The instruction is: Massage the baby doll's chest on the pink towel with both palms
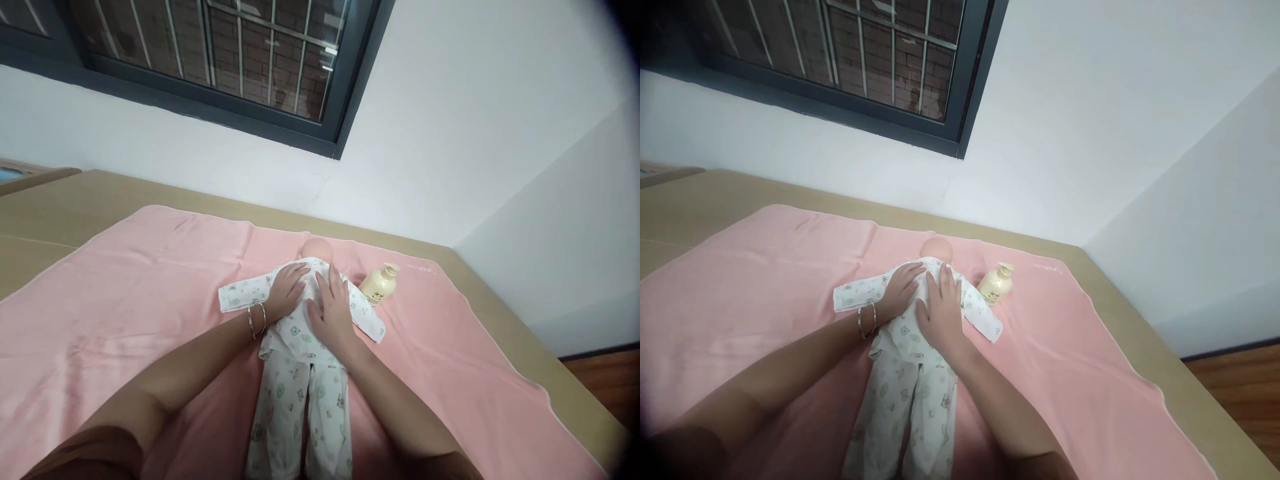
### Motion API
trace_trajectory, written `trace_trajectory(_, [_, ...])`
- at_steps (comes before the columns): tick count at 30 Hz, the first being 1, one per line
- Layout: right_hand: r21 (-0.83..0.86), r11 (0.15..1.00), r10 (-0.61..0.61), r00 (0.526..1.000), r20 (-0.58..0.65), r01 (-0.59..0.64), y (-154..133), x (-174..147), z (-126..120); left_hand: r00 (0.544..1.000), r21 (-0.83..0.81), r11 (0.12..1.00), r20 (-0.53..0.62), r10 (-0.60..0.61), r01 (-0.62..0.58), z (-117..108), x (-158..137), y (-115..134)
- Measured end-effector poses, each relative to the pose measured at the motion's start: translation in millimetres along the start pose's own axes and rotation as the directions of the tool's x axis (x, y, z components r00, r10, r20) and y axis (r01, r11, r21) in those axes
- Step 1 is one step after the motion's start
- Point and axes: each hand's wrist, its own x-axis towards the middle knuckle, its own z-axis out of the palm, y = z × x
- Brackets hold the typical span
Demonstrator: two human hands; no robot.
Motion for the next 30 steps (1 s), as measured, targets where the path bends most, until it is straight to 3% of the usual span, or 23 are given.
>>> trace_trajectory(2, [-0.021, 0.999, -0.033, 0.999, 0.011, 0.033, 0, 1, 0, 1.000, 0.003, 1.000, 0.001, -0.013, 0.013, 1, 0, 0])
trace_trajectory(6, [-0.032, 0.993, -0.102, 0.978, 0.181, 0.109, -1, 4, -3, 0.999, 0.007, 0.999, -0.009, -0.052, 0.052, 2, 1, 2])
trace_trajectory(12, [-0.001, 0.987, -0.162, 0.987, -0.003, 0.162, -6, 4, -16, 0.997, 0.005, 0.997, -0.003, -0.078, 0.078, 2, 1, 3])
trace_trajectory(18, [-0.055, 0.998, -0.011, 0.984, 0.180, 0.022, -5, 3, -4, 0.996, -0.002, 0.996, -0.030, -0.085, 0.085, 3, 0, 2])
trace_trajectory(24, [-0.088, 0.995, 0.047, 0.999, 0.004, -0.046, 1, 9, -9, 0.996, 0.014, 0.997, -0.038, -0.080, 0.080, 2, 1, 5])
trace_trajectory(28, [-0.035, 0.999, 0.018, 0.982, 0.186, -0.012, 11, 13, -2, 0.996, 0.008, 0.997, -0.053, -0.078, 0.079, 2, 1, 6])
trace_trajectory(30, [-0.024, 1.000, 0.005, 0.979, 0.202, -0.001, 12, 13, -1, 0.996, 0.001, 0.997, -0.050, -0.076, 0.076, 2, 1, 5])
